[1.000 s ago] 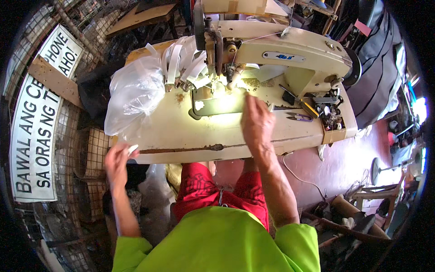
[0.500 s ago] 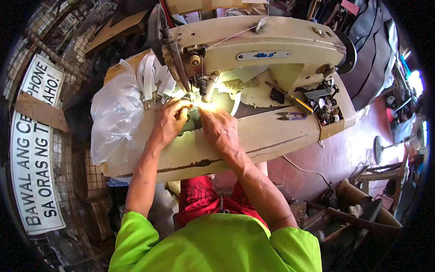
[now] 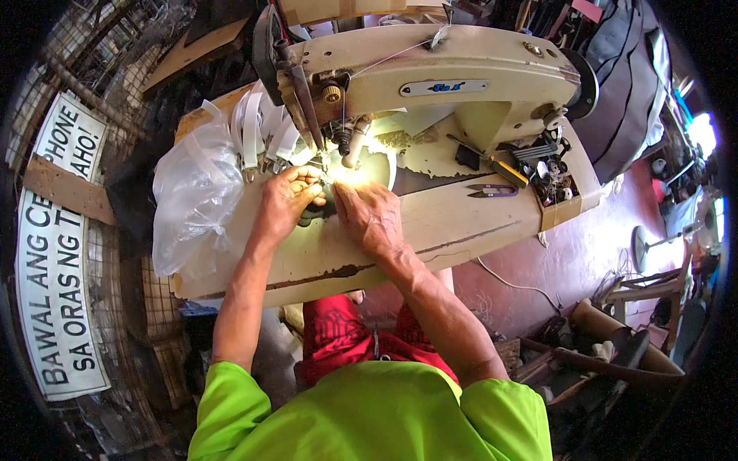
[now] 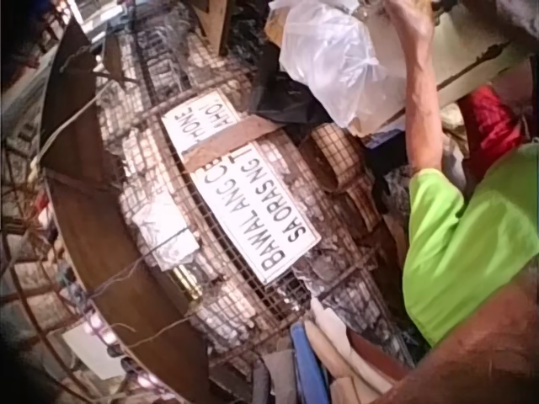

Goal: The person sews white leather or fabric straps using an industrial sewing machine.

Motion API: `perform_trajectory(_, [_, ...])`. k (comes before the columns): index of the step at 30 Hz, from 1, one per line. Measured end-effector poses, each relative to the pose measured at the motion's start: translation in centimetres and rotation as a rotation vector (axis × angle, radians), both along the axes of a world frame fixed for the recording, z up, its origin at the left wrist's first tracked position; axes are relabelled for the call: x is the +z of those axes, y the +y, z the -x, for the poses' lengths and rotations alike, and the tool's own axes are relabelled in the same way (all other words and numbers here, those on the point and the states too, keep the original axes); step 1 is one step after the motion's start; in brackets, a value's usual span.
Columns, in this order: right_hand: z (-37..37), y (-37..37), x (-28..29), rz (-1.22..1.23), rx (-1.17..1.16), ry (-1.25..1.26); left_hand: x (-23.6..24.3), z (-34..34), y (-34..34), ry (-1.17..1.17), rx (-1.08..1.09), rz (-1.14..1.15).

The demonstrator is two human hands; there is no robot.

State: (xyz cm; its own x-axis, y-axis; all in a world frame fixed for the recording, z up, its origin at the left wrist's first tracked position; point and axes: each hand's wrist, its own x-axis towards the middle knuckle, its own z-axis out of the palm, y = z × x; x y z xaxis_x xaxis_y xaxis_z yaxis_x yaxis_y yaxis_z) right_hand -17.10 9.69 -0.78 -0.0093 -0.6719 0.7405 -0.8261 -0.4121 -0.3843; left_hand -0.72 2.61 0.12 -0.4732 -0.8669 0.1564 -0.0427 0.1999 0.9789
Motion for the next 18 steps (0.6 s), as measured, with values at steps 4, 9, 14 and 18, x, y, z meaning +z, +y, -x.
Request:
perform_trajectory(4, [0.0, 0.0, 0.0, 0.002, -0.046, 0.012, 0.1, 0.8, 0.8, -0.037, 0.061, 0.017])
perform_trajectory(9, [-0.2, 0.2, 0.2, -0.053, -0.063, -0.014, -0.8, 1.4, 1.4, -0.207, 0.22, 0.41])
perform_trajectory(14, [0.2, 0.3, -0.6, -0.154, -0.04, -0.034, 0.2, 2.0, 2.6, -0.27, 0.252, 0.606])
perform_trajectory(18, [0.4, 0.3, -0.3, -0.197, -0.028, -0.044, 0.0, 2.4, 3.3, -0.304, 0.251, 0.678])
